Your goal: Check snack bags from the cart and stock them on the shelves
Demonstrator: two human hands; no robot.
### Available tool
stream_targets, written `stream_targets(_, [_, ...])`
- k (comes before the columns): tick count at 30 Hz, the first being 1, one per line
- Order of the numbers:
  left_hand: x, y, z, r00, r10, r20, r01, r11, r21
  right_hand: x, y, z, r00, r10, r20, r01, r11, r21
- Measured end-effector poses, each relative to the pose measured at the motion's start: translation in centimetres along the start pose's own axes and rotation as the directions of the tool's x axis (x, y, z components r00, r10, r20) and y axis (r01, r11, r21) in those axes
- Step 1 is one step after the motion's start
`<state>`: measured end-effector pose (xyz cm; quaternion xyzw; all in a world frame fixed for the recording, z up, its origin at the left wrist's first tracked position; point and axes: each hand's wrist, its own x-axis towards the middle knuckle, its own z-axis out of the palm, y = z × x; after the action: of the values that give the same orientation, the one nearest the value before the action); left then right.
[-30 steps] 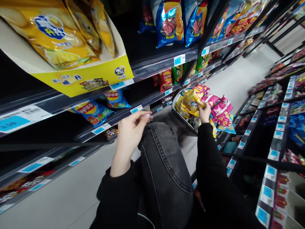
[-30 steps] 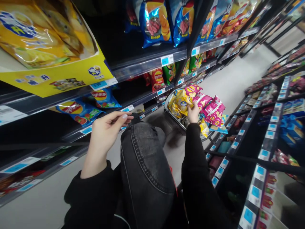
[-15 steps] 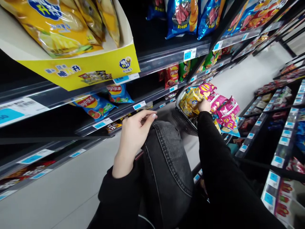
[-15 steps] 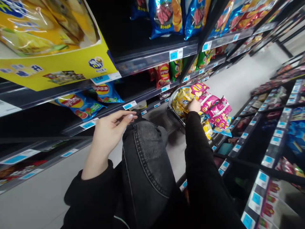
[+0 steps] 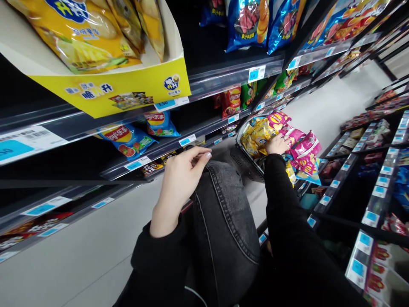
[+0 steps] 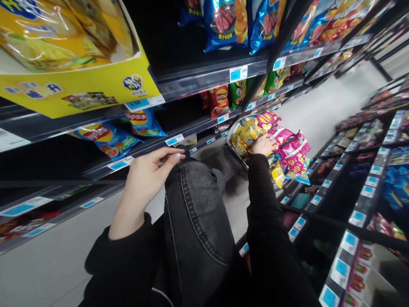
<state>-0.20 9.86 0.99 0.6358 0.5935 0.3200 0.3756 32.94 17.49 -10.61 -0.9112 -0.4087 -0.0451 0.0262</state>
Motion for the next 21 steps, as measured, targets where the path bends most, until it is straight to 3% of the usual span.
stream_targets(2, [0.1,-0.1,0.1,1.000,0.003,-0.001,-0.003,1.000,0.007,-0.8,-0.9,-0.9,0.994,-0.026,-0.107,0.020,0.998,-0.055])
stream_targets(4, [0.1,-0.2,0.2,1.000,0.011,-0.008,-0.011,1.000,0.018,-1.9,-1.9,-2.3,0.989,-0.070,-0.127,0.064,0.997,-0.048])
stream_targets(7, [-0.1,-0.3,0.3,0.999,0.031,-0.012,-0.030,0.999,0.041,-4.0,-3.9,-6.0,0.975,-0.193,-0.108,0.208,0.966,0.153])
stream_targets(9, [-0.3,-0.2,0.3,0.999,0.036,0.015,-0.037,0.998,0.042,-5.5,-5.6,-9.6,0.913,-0.363,-0.184,0.406,0.841,0.357])
stream_targets(12, [-0.5,-0.2,0.0,0.997,0.039,0.060,-0.040,0.999,0.022,-7.9,-9.1,-15.7,0.724,-0.571,-0.386,0.681,0.508,0.527])
stream_targets(14, [-0.6,-0.1,-0.3,0.997,0.047,0.057,-0.048,0.999,0.012,-9.4,-12.5,-19.6,0.559,-0.686,-0.466,0.797,0.288,0.531])
stream_targets(16, [-0.8,0.0,-0.7,0.998,0.046,0.050,-0.047,0.999,0.005,-10.5,-16.8,-22.7,0.387,-0.783,-0.488,0.866,0.127,0.484])
stream_targets(18, [-1.1,0.2,-1.0,0.998,0.043,0.045,-0.043,0.999,-0.004,-11.3,-22.0,-24.5,0.254,-0.833,-0.491,0.911,0.036,0.412])
stream_targets(20, [-1.4,0.4,-1.3,0.998,0.044,0.048,-0.044,0.999,-0.009,-11.7,-27.2,-25.3,0.180,-0.860,-0.478,0.941,0.008,0.340])
stream_targets(21, [-1.5,0.4,-1.5,0.998,0.044,0.050,-0.044,0.999,-0.005,-11.9,-29.7,-25.4,0.165,-0.877,-0.452,0.952,0.021,0.305])
